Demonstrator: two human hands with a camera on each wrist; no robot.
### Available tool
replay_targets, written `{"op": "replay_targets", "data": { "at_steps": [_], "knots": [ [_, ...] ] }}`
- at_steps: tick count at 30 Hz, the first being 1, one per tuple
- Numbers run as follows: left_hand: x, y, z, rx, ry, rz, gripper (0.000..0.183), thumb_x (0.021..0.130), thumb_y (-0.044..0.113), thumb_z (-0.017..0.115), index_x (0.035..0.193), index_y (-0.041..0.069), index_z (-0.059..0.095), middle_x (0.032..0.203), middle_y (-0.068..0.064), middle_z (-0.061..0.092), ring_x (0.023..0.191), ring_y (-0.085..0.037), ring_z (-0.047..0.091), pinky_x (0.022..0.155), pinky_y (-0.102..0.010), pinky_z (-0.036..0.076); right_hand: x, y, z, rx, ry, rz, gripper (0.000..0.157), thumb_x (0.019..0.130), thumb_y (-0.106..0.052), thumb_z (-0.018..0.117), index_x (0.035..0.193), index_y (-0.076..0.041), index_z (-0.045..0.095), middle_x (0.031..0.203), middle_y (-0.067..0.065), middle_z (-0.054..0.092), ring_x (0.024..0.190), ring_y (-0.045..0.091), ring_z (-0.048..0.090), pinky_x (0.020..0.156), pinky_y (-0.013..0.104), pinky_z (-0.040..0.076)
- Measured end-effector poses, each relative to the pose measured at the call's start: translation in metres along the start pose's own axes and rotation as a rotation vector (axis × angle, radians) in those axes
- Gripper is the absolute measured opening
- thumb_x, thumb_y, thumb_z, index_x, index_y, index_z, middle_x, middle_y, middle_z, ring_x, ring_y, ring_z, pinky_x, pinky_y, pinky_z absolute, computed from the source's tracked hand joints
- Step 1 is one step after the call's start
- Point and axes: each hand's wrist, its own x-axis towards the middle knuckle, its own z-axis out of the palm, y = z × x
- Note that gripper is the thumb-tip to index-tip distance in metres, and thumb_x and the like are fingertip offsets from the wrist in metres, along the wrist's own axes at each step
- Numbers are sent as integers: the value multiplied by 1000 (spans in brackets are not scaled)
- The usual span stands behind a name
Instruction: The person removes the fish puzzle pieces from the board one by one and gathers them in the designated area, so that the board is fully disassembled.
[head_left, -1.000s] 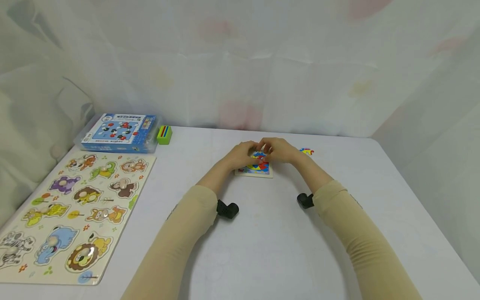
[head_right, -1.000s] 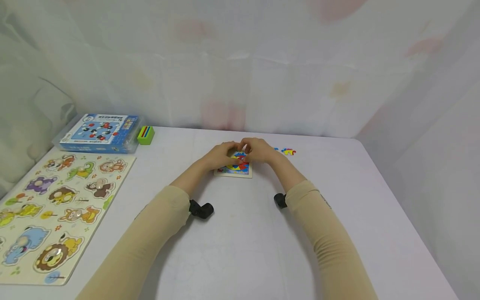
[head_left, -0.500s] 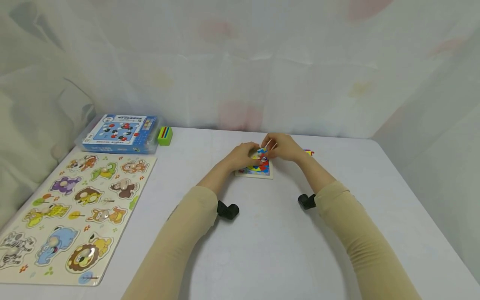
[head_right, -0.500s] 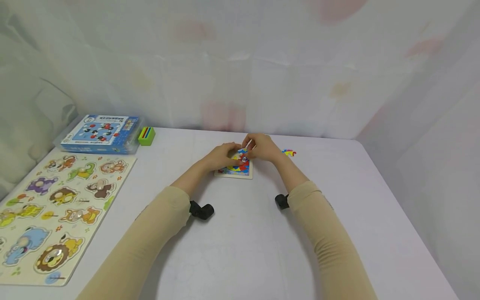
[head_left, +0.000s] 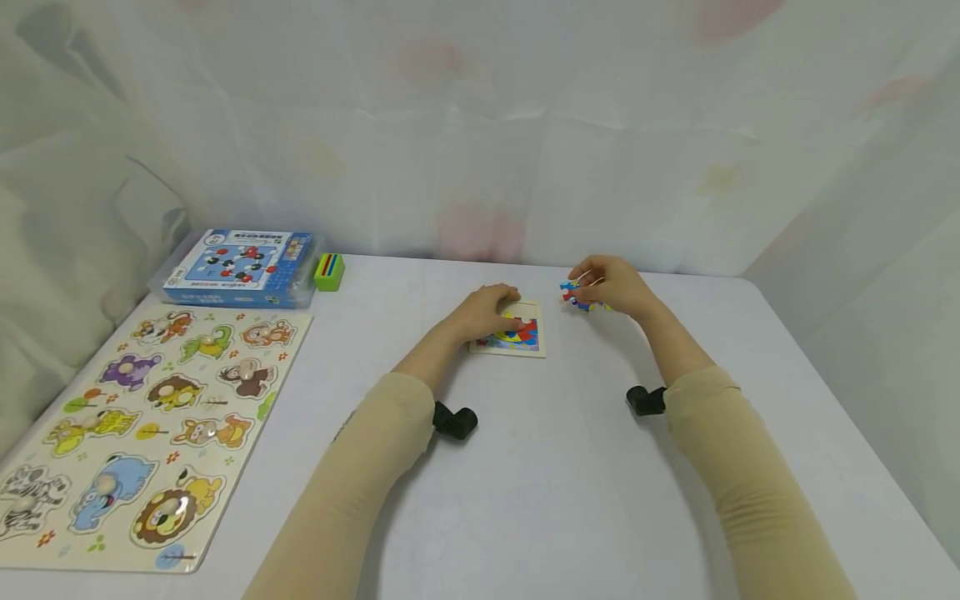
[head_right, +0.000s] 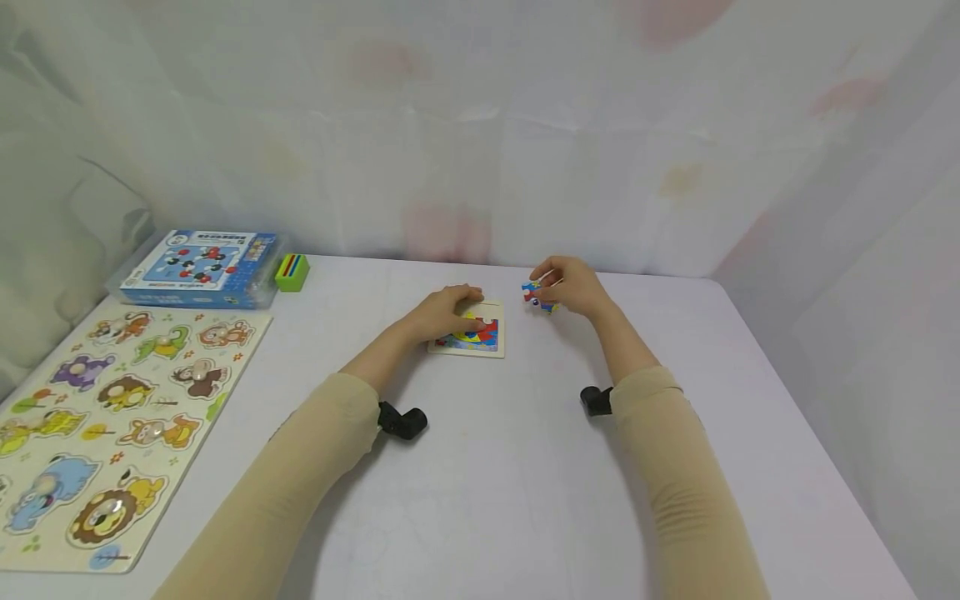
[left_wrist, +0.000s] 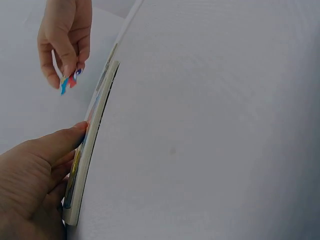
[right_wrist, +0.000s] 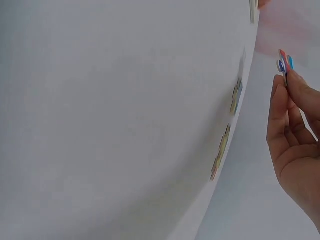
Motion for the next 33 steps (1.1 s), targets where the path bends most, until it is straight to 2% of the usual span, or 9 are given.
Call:
{"op": "replay_targets", "data": {
  "at_steps": [7,13,19,24,33],
  "knots": [
    [-1,0,0,-1,-4,3,60,91,37,69,142,12,51,157,-3,42,154,-26,24,129,-44,13,-7,24,-21,26,42,25,37,91,-12,68,124,3,60,103,8,59,78,7,62,70,19,55],
    [0,0,1,2,-5,1,60,91,38,69,143,13,50,158,-2,42,154,-27,24,129,-45,16,-13,41,-35,46,59,72,38,94,-9,64,128,5,58,106,10,58,77,2,63,76,17,58],
    [1,-1,1,10,-2,1,61,91,38,69,143,13,50,157,-2,43,153,-26,26,128,-44,18,-19,57,-48,27,79,123,39,94,-9,64,130,5,57,103,5,57,77,-4,60,75,11,56],
    [0,0,0,2,-4,-2,60,91,37,69,142,13,51,157,-1,44,154,-26,25,129,-44,17,-23,68,-54,1,91,170,39,94,-10,64,130,5,58,97,-1,58,74,-6,58,71,9,54],
    [-2,2,0,-7,-1,-8,59,91,36,69,141,12,51,156,-1,45,154,-25,25,129,-42,13,-26,76,-58,-38,82,241,41,94,-15,66,130,3,60,99,-2,60,73,-5,58,70,11,53]
  ]
}}
